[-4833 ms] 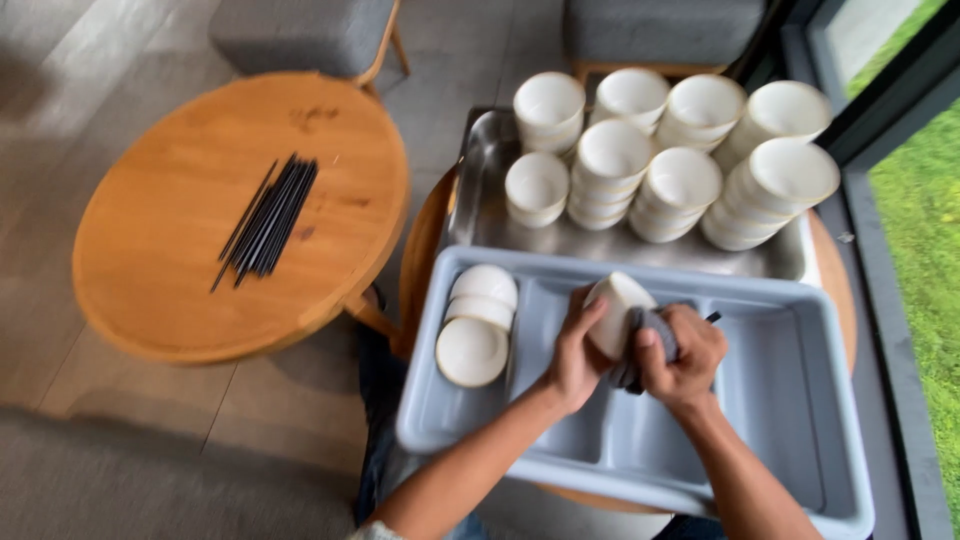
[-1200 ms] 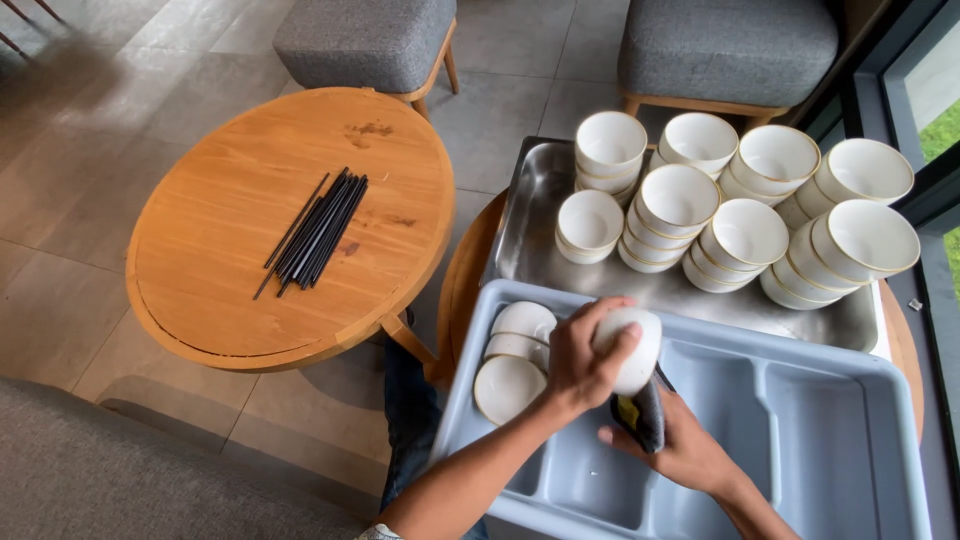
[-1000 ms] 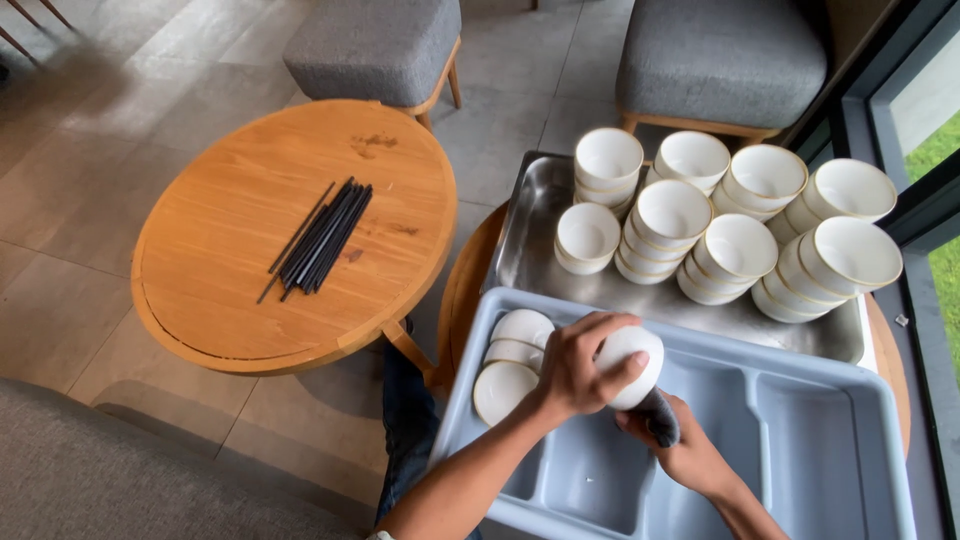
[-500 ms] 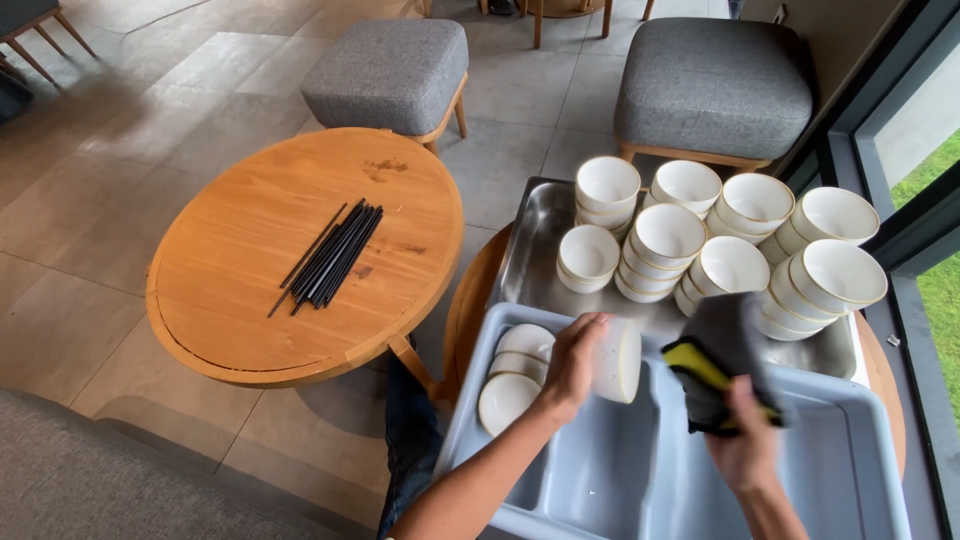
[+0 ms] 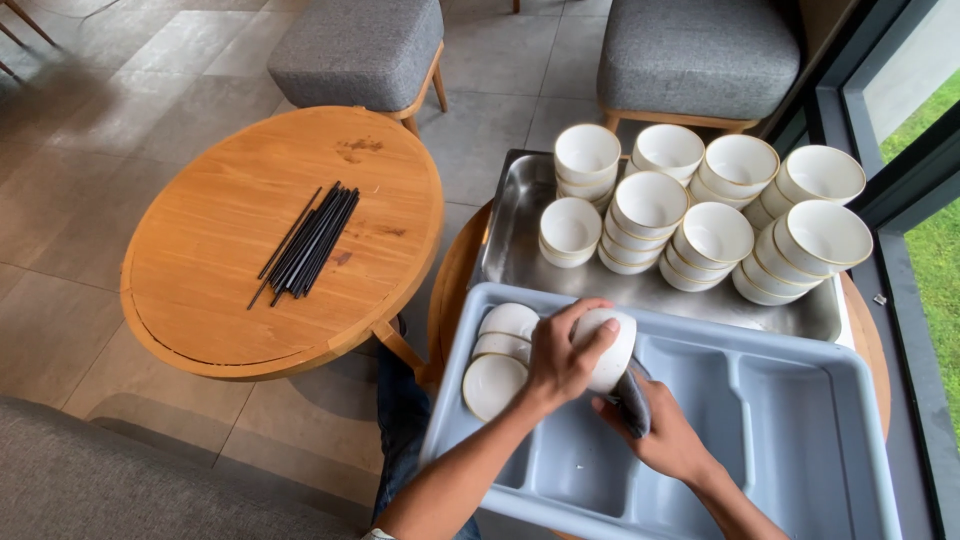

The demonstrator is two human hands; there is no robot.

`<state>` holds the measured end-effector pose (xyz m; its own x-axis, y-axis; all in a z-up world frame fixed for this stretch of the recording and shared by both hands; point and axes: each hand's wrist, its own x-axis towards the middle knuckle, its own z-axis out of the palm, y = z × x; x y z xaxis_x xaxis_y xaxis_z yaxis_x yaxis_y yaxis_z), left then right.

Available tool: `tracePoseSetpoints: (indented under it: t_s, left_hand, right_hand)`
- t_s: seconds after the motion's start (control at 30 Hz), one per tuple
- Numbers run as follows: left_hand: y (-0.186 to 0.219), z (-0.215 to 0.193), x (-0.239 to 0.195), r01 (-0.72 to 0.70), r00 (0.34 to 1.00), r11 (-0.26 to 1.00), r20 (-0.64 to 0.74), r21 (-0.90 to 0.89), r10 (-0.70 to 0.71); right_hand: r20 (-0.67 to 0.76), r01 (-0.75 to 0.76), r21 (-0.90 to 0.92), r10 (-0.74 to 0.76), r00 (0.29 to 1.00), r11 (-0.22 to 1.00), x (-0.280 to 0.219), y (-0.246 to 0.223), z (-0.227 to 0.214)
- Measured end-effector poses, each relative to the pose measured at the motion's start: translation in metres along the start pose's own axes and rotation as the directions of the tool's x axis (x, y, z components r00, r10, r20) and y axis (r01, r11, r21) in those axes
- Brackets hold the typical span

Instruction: The person sits on the floor with a tray between their legs and wipes white bowls with a gray cloth. They pick up bowls from a stack, wipe the exterior and interior surfaces, and place them into a compartment in the tray. A wooden table with black sticks is visible nearby.

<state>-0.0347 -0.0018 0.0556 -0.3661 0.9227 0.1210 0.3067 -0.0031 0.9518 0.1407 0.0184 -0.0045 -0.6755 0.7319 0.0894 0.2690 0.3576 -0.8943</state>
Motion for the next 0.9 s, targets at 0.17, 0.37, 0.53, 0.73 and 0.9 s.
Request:
tracePoseSetpoints:
  t_s: [0.17,0.37,0.53,0.73,0.9]
  left_hand:
    - [-0.003,-0.007,0.003,-0.325,0.940,0.946,0.117,0.005,0.322]
    - [-0.009,-0.009,0.009,-0.053,0.995,0.947,0.059,-0.317,0.076]
    - [-0.009,-0.015,0.009,0.045,0.999,0.945,0.000,-0.323,-0.048]
    - [-0.006,-0.004,0.005,0.124,0.992,0.923,0.077,-0.364,-0.103]
    - [-0.010,0.002,0.003,0.148,0.988,0.949,0.077,-0.277,-0.131]
  right_hand:
    - [-0.028,-0.256,0.718,0.395,0.918,0.647,-0.002,0.051,-0.010]
    - [-0.169,0.119,0.985,0.612,0.773,0.122,0.004,0.014,-0.045]
    - [-0.360,0.307,0.929,0.693,0.625,0.205,0.010,-0.056,-0.058]
    - [-0.384,0.265,0.922,0.578,0.720,0.282,0.008,-0.027,-0.044]
    - [-0.251,0.107,0.926,0.381,0.890,0.362,-0.003,0.032,-0.028]
